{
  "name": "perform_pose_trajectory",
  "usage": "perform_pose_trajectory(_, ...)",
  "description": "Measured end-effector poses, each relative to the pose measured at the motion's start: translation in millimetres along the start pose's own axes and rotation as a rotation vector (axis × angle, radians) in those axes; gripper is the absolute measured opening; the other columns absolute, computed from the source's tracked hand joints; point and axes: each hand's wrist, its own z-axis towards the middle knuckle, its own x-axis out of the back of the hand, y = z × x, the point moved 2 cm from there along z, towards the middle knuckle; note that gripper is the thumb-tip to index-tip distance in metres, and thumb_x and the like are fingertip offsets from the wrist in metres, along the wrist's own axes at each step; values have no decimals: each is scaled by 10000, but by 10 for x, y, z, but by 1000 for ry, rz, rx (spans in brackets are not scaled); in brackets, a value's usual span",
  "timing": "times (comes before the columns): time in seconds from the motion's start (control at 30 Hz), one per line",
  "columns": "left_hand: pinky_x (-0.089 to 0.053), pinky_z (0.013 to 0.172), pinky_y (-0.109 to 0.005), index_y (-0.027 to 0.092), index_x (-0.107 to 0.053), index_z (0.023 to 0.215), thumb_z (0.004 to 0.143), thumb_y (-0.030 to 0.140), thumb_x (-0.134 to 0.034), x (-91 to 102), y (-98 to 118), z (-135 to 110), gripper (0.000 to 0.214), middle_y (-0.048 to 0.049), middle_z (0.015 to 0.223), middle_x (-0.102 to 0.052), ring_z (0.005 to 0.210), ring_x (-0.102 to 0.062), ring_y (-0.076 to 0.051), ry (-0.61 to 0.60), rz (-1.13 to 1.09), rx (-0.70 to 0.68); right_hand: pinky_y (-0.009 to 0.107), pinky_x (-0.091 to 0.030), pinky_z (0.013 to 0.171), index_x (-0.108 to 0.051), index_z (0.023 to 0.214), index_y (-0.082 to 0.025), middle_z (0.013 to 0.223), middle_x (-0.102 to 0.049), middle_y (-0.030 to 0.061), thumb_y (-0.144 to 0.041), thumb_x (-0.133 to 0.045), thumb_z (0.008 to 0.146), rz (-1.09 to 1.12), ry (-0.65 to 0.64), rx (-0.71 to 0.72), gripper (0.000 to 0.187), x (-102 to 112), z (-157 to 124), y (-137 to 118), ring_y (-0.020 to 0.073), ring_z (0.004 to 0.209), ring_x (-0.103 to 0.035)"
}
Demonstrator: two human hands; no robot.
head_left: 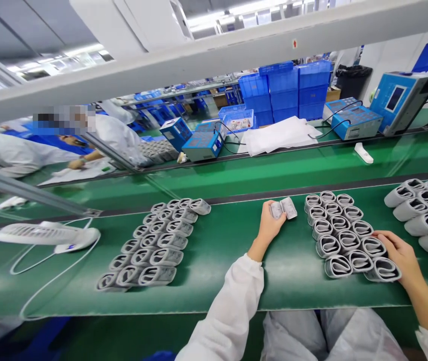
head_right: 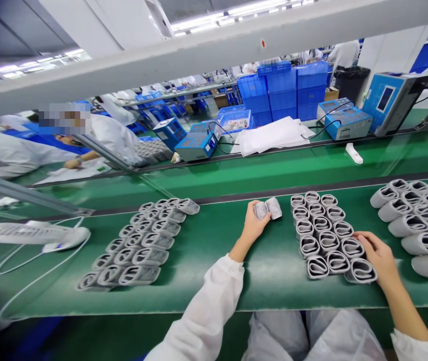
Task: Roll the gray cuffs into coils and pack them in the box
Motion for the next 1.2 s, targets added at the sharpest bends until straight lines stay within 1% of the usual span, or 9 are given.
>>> perform_pose_trajectory(0.1,-565,1050,-444,251,-587,1261,824,254,-894,-1,-4,4,534,-68,1209,-668,1098,-697,-260,-2,-10,5,440,-637,852,-870,939,-301,1008,-894,55,-661,-752,845,-9,-6,-14,390,4,20,8,356,966,-806)
perform_pose_trajectory(0.3,-570,1053,-459,249,-586,1276,822,235,-892,-3,-12,7,548,-80,1217,-673,1117,-702,-273,-16,-20,4,548,-584,1032,-851,951,-330,1078,-887,77,-635,-708,879,30,44,-90,344,-50,-93,-122,409,1081,-775)
perform_pose_trajectory(0.5,-544,1128,-480,249,-595,1292,823,240,-893,2,4,7,556,-99,1275,-678,1224,-699,-302,-16,-23,-4,586,-576,1029,-881,959,-349,1131,-891,78,-707,-741,827,16,-20,-118,406,0,17,89,439,1118,-775)
perform_pose_trajectory(0.67,-532,1127,-482,231,-596,1304,839,247,-864,-3,6,13,537,-107,1287,-675,1223,-688,-300,-24,-17,-5,543,-577,1022,-882,983,-326,1145,-891,72,-715,-739,802,4,-34,-153,452,8,60,145,412,1127,-780)
perform_pose_trajectory(0.73,-531,1124,-473,225,-594,1309,843,244,-855,-6,8,12,534,-105,1287,-675,1218,-688,-293,-26,-16,-4,510,-571,1022,-874,995,-305,1137,-887,68,-694,-730,801,-2,-27,-161,457,-4,29,73,388,1120,-784)
perform_pose_trajectory(0.9,-547,1089,-450,218,-601,1294,832,238,-866,-2,21,-19,533,-97,1250,-688,1162,-700,-279,-27,-6,9,471,-539,1026,-841,1016,-281,1100,-878,74,-645,-681,881,4,10,-115,420,-39,-120,-153,340,1069,-777)
perform_pose_trajectory(1.07,-577,1043,-419,225,-625,1266,810,244,-866,26,90,10,515,-77,1204,-710,1098,-714,-253,-4,31,26,463,-560,992,-855,1014,-279,1112,-882,104,-633,-716,872,23,1,-111,406,-49,-31,-44,344,1058,-778)
perform_pose_trajectory(1.13,-580,1059,-440,226,-630,1249,793,268,-860,42,149,16,513,-77,1195,-709,1100,-714,-261,-3,42,36,451,-571,947,-863,985,-261,1079,-883,110,-654,-738,837,22,8,-83,438,-60,18,-29,343,1025,-780)
perform_pose_trajectory(1.2,-569,1104,-492,227,-622,1237,772,315,-845,65,203,-14,523,-81,1194,-690,1120,-701,-282,-16,43,44,433,-577,921,-855,928,-238,1005,-876,105,-652,-744,814,43,16,-19,444,-80,-13,-111,328,978,-774)
